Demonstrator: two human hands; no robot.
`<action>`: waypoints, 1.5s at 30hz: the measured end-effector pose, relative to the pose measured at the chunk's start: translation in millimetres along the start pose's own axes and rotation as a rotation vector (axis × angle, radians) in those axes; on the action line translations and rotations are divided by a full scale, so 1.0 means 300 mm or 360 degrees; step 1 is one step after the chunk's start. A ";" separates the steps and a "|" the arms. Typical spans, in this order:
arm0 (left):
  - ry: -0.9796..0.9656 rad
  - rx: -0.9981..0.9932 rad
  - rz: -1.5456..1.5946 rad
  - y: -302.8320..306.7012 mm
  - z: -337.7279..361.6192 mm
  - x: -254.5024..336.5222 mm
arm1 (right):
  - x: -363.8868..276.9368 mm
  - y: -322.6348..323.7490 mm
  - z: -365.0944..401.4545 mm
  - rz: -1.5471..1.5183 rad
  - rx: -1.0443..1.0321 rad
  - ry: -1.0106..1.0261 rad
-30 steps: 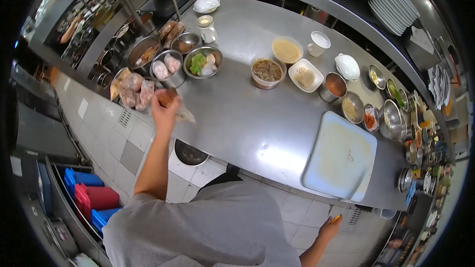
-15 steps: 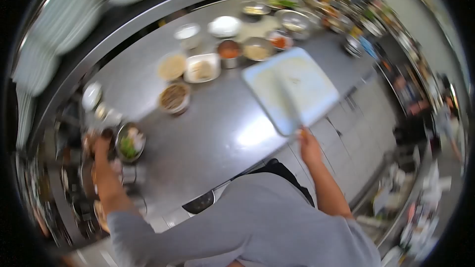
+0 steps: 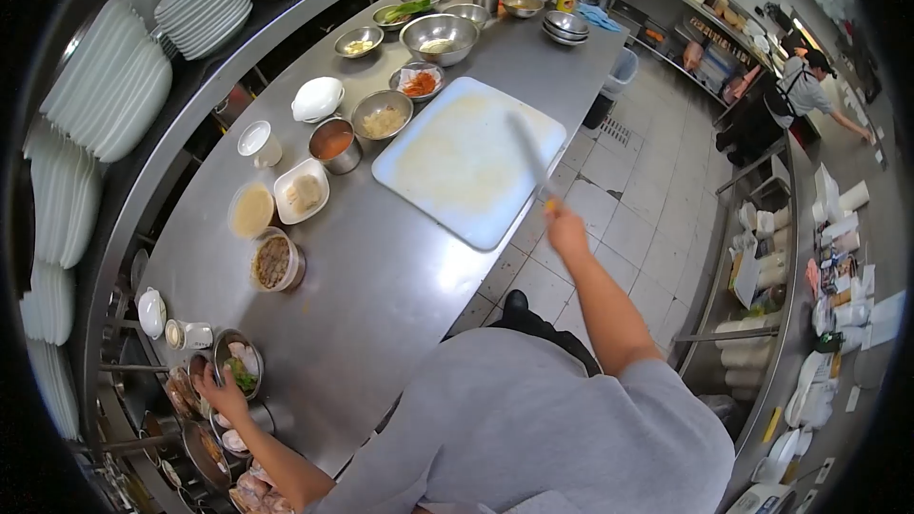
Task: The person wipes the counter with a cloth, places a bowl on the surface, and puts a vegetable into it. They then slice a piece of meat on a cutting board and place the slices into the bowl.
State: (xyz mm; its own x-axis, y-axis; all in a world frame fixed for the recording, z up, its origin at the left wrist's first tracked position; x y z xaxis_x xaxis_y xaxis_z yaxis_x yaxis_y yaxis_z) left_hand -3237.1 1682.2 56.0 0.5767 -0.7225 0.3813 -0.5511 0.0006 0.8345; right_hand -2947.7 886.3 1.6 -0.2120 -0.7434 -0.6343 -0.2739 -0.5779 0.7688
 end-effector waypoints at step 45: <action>-0.0733 -0.1000 0.0568 -0.554 0.902 2.251 | -0.044 0.120 -0.780 0.0322 -0.1214 0.1458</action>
State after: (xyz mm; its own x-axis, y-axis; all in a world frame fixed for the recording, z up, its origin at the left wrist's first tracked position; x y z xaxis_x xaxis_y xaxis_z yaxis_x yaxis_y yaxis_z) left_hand -2919.2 1007.1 67.1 0.0548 -0.8147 0.5773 -0.1379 0.5665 0.8125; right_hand -2735.4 796.5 56.6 0.6410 -0.6278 -0.4415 0.3766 -0.2440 0.8937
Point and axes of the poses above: each hand's wrist, its own z-axis away from the middle knuckle, its own y-axis out of the back of the hand, x = y × z, the point moved 1 cm from there along -z, towards the middle knuckle, and after that the axes turned 5 degrees about -z, right-handed, at the moved point
